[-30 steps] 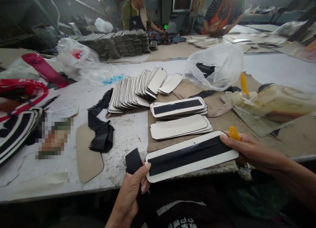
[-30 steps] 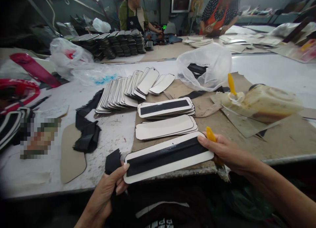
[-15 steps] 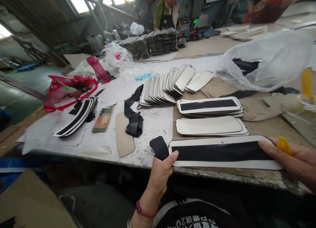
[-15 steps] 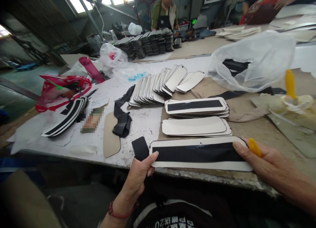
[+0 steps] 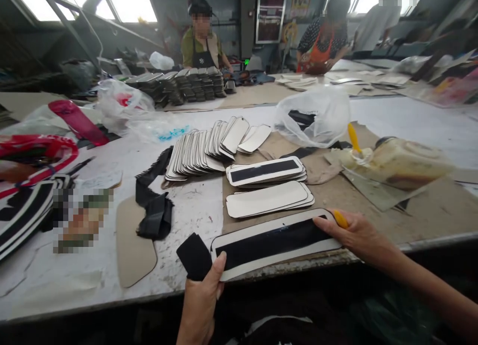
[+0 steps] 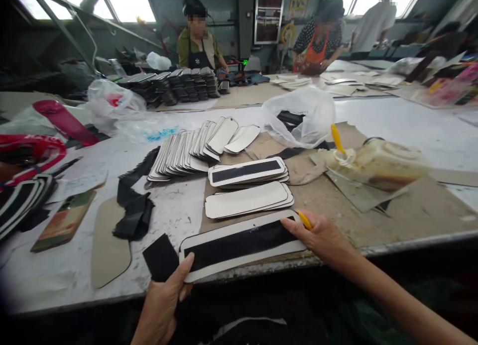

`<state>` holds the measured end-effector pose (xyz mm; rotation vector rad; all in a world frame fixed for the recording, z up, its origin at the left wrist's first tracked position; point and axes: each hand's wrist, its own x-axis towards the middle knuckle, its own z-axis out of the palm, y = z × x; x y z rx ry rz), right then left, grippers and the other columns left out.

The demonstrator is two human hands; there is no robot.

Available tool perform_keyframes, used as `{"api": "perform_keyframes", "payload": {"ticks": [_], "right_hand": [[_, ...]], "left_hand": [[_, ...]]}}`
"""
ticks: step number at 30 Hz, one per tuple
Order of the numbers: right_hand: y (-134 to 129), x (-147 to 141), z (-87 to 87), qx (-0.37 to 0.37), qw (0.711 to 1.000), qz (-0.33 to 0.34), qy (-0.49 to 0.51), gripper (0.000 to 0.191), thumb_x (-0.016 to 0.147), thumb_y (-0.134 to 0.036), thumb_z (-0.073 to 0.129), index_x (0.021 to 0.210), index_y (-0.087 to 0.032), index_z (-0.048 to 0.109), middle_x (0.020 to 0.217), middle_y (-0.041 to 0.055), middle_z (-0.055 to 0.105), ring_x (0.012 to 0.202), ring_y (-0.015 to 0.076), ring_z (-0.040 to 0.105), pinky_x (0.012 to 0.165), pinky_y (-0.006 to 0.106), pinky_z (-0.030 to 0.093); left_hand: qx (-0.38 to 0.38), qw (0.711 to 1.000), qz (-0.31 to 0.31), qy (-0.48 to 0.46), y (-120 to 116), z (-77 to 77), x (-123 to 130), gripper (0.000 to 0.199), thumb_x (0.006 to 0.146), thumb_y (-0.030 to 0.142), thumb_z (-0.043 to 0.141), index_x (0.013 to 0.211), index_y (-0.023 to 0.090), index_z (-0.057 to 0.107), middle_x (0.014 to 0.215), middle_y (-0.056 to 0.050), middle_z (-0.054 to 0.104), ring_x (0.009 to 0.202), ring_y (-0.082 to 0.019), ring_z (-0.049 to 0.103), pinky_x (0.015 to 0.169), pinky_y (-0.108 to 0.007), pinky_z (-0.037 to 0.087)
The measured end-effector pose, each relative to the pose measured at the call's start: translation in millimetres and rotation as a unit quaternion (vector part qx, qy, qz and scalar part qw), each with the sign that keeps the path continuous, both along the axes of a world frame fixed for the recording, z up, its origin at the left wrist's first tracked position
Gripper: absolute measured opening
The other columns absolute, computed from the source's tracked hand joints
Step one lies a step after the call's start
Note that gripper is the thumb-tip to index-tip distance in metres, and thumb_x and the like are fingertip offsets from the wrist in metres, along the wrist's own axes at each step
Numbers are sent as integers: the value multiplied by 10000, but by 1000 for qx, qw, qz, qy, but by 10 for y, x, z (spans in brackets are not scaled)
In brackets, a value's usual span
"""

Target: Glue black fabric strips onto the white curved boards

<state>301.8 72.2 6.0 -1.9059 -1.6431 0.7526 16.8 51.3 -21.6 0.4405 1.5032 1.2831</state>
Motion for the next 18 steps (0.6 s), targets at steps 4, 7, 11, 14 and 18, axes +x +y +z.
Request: {"api": "perform_keyframes", "payload": {"ticks": [4,7,11,14,18], "right_hand": [[-44,4,84,-56,988,-16,145,386,760,-565,605,673,-190,577,602,-22,544,565,129,495,529,234,418],[-54,-22,171,-133,928,-76,340,346,733,-536,671,752,-197,602,632,-14,596,572,137,554,503,221,451],[3,13,191,-188,882,-87,423,329,749,-526,668,791,-202,626,697,11,649,634,160,617,585,247,506],[65,145,65,-161,958,-41,232,403,822,-582,538,728,-196,603,675,22,650,638,193,626,597,286,503],[0,286,-200,17,973,-15,-228,353,909,-434,429,768,-177,625,697,70,662,670,256,645,623,362,509]], "left_hand": [[-25,999,-28,-21,-38,-15,-52,385,518,341,863,751,190,596,511,65,532,434,-99,511,377,-187,361],[-50,994,-65,-73,-60,-46,-92,376,542,377,852,683,191,556,489,70,504,403,-75,438,381,-187,338],[-59,976,-111,-176,-43,-115,-56,496,625,448,793,516,198,379,352,108,284,350,-27,249,391,-175,291],[-67,982,-113,-134,-8,-164,58,479,607,445,803,536,194,401,367,115,284,360,-24,236,380,-168,217],[-98,987,-122,23,21,-221,201,461,593,515,780,515,183,470,360,92,332,347,-41,262,372,-193,180]]}}
